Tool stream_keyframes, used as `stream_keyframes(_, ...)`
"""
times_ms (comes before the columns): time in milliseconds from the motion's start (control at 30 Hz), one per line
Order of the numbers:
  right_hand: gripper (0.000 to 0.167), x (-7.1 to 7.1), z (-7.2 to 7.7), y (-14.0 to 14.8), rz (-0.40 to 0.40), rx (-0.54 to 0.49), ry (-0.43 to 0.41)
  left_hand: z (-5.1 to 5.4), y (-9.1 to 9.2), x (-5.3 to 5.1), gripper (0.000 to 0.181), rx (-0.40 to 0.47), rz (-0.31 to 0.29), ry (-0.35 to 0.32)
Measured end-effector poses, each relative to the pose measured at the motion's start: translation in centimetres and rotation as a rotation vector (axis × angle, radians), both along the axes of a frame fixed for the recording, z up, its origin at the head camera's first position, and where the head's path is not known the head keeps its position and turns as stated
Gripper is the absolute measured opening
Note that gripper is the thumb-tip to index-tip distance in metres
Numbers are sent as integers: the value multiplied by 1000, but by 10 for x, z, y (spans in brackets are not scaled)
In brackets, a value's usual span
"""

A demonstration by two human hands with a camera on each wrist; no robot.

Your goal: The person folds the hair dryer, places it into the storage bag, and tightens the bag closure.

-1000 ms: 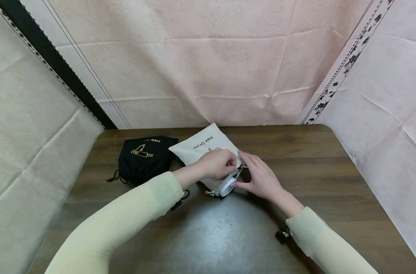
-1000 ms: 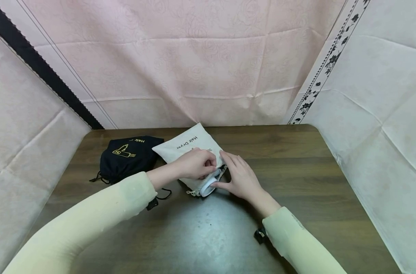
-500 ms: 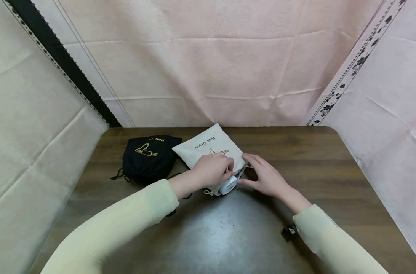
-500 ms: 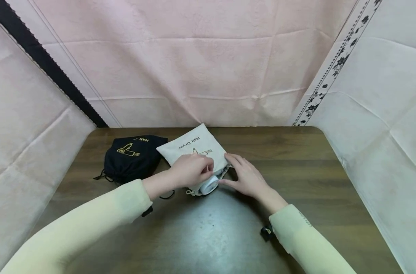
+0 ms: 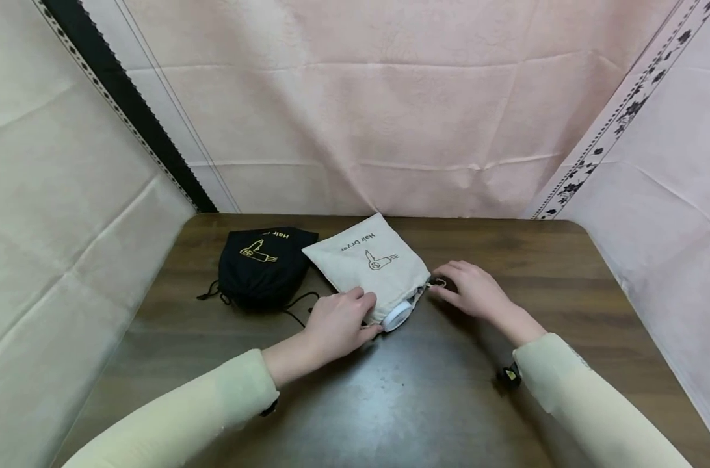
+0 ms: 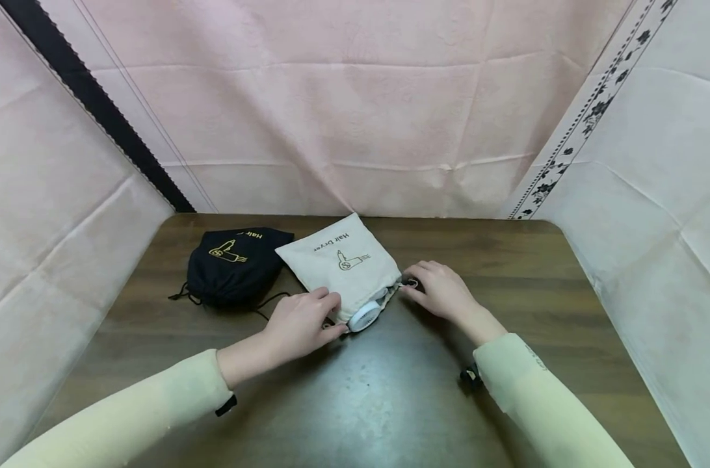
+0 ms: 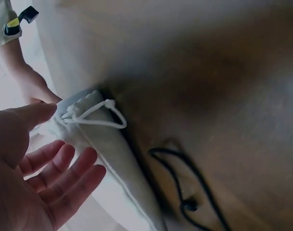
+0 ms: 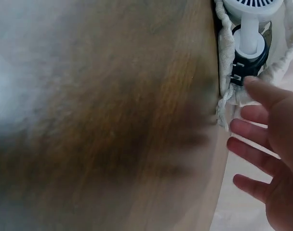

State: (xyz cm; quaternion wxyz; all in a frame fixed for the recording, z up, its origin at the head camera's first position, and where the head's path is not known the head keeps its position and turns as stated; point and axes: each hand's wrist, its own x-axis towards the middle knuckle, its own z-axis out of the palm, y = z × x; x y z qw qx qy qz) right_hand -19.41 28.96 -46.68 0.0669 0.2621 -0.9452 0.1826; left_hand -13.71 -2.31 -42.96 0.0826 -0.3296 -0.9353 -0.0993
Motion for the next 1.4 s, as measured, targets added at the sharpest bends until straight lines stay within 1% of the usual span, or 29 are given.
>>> stream_keyframes(100, 26, -3, -2, 0, 45, 33, 41, -7, 0, 3, 35, 12, 17, 40)
stream_keyframes(267, 18, -8, -8, 2, 126, 77, 176, -14, -2, 7, 35, 11, 65, 68)
stream_keyframes(367, 16, -13, -13, 3, 155, 99, 236, -19, -3, 9, 37, 12, 74, 96)
stream_keyframes(533, 17, -17, -17, 1, 169, 111, 270, -23, 2, 12, 43, 4, 77, 148)
stream_keyframes(667, 14, -19, -16, -1, 173, 113, 278, -25, 8, 12, 40, 29, 76, 181)
stream_keyframes(767, 12, -19, -15, -1, 164, 127, 263, -27, 11, 12, 34, 48, 71, 190)
stream_keyframes(833, 12, -18, -14, -1, 148, 122, 236, -28, 12, 13, 30, 49, 67, 195)
stream_keyframes(967, 14, -15, -9, 2, 101, 63, 153, -30, 14, 15, 20, 40, 59, 220)
stream_keyframes(1100, 13, -10, 2, 3, 59, 10, 78, -32, 13, 13, 13, 58, 59, 260)
stream_keyframes(1233, 11, -6, 16, 4, 28, -44, 42, -30, 11, 10, 11, 136, 60, 275)
stream_keyframes(1300, 10, -5, 24, 4, 17, -71, 46, -27, 9, 9, 11, 191, 64, 259)
stream_keyframes(1400, 9, -3, 37, 5, 15, -113, 62, -18, 7, 6, 10, 270, 70, 227)
